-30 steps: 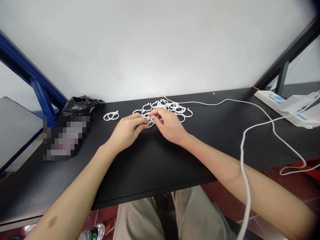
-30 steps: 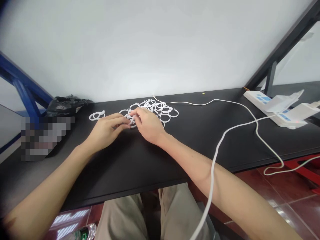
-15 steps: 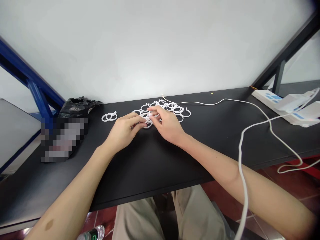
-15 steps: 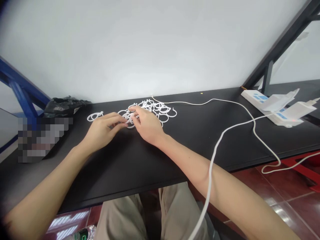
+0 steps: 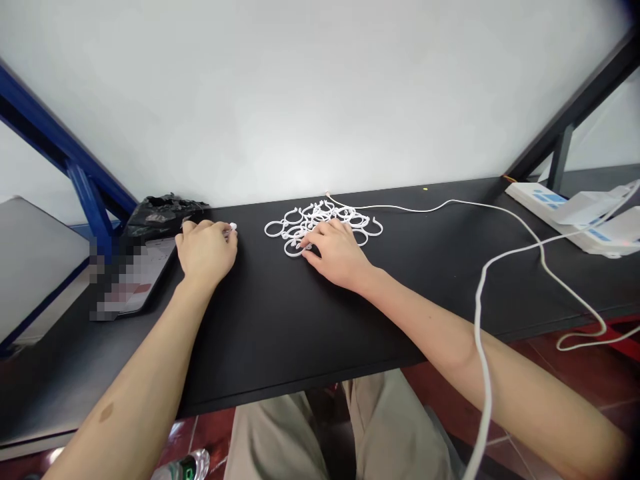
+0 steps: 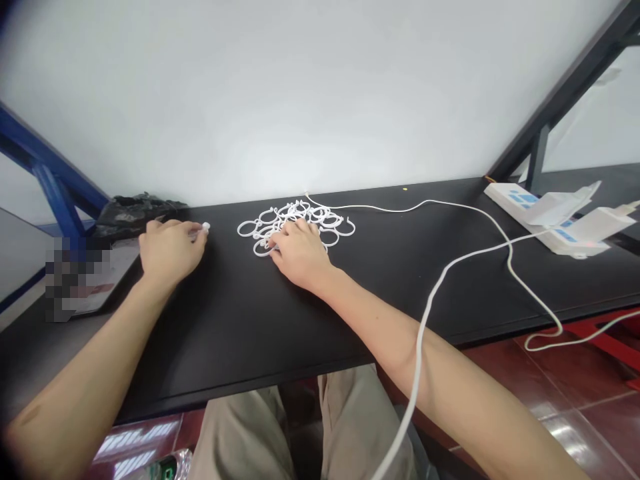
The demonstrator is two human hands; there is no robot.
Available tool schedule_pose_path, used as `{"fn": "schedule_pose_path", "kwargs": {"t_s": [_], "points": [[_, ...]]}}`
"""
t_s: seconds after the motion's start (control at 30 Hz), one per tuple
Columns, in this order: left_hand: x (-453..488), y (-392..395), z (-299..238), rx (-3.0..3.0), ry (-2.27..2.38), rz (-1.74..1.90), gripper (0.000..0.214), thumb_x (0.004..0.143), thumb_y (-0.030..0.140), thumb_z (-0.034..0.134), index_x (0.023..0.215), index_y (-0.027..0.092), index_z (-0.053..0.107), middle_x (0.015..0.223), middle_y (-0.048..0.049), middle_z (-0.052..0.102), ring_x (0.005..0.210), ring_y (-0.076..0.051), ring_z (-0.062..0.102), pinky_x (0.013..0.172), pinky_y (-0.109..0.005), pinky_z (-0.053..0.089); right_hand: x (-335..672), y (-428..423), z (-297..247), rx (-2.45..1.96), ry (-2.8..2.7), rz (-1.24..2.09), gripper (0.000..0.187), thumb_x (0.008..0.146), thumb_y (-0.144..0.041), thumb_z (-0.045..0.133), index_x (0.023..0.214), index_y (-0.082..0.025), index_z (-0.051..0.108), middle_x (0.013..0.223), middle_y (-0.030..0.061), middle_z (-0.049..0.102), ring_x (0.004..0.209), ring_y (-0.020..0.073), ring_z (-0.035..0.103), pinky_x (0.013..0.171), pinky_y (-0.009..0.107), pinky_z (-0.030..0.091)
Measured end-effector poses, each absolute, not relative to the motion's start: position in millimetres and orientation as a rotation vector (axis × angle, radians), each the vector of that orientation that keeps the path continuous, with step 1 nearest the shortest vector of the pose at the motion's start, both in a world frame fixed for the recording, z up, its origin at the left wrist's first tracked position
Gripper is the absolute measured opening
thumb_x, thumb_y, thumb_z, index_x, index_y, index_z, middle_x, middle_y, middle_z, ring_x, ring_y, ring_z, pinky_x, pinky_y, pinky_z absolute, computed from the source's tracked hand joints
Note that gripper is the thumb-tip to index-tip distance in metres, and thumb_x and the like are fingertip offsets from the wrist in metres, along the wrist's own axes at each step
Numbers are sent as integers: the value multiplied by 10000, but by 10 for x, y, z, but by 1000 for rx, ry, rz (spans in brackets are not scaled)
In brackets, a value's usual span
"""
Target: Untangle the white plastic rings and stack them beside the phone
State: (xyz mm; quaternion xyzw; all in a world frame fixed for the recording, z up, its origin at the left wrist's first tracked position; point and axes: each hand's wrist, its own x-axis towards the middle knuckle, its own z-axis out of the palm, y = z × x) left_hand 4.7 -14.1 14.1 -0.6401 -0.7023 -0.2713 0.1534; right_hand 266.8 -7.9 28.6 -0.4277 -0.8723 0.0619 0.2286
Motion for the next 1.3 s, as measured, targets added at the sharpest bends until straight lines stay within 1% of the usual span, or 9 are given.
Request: {"fn": "schedule_pose_path", "kwargs": {"t_s": [0.13,0.2,0.33,0.5,0.67,0.87,0.97,1.1,1.3], "points": [[175,-199,217,-1845,-2080,-733,302,895,393,526,977,190,734,1078,-194,682,1122,-436,507,864,-573,415,2681,-64,277,-1153,-2428,150,130,925,-221,607,978,-217,726,1000,74,645,1019,263,475,942,437,353],[302,-243,282,-1963,-2044,-814,298,893,376,531,995,183,733,1073,-165,693,1092,-387,529,889,-522,431,2675,-68,282,-1146,-2440,150,131,934,-211,599,965,-213,726,994,72,640,1014,259,469,926,421,352],[548,-315,324,-2451,-1745,-954,235,894,410,570,901,237,730,983,-54,720,964,-255,560,904,-404,452,2663,-67,288,-1106,-2456,179,154,963,-214,557,959,-210,711,995,65,628,989,242,465,904,387,356],[630,-316,244,-2761,-1545,-831,221,869,451,641,897,250,726,1004,-33,724,954,-240,536,888,-381,448,2662,-37,271,-1142,-2458,192,153,963,-202,547,1019,-204,690,1036,69,642,1010,246,481,920,394,357],[587,-321,292,-2723,-1635,-762,183,885,389,617,812,234,680,916,-34,712,917,-235,539,835,-357,446,2656,-38,266,-1268,-2463,119,239,964,-300,555,1110,-170,692,1110,117,646,1091,295,488,964,449,359],[618,-383,406,-2525,-1771,-787,178,900,355,583,795,214,613,792,-18,658,786,-195,561,737,-306,445,2659,-48,303,-1347,-2396,109,266,952,-288,555,1110,-136,705,1135,135,647,1115,306,511,1006,471,370],[635,-398,418,-2511,-1733,-825,176,911,358,576,815,212,604,777,-12,644,769,-186,560,730,-298,446,2643,-54,310,-1220,-2294,177,276,951,-243,539,1155,-118,676,1165,129,651,1128,279,529,1022,432,390],[652,-402,412,-2596,-1621,-840,154,924,347,562,862,220,623,837,-17,666,825,-192,559,759,-300,456,2600,-63,275,-1011,-2151,416,321,953,-207,501,1242,-128,617,1185,104,671,1101,217,581,988,365,444],[649,-398,396,-2605,-1590,-869,127,927,269,528,918,218,643,875,-25,669,861,-194,576,797,-309,469,2582,-45,235,-875,-2044,599,249,930,-180,477,1114,-155,644,1131,78,698,959,175,646,887,339,494]]}}
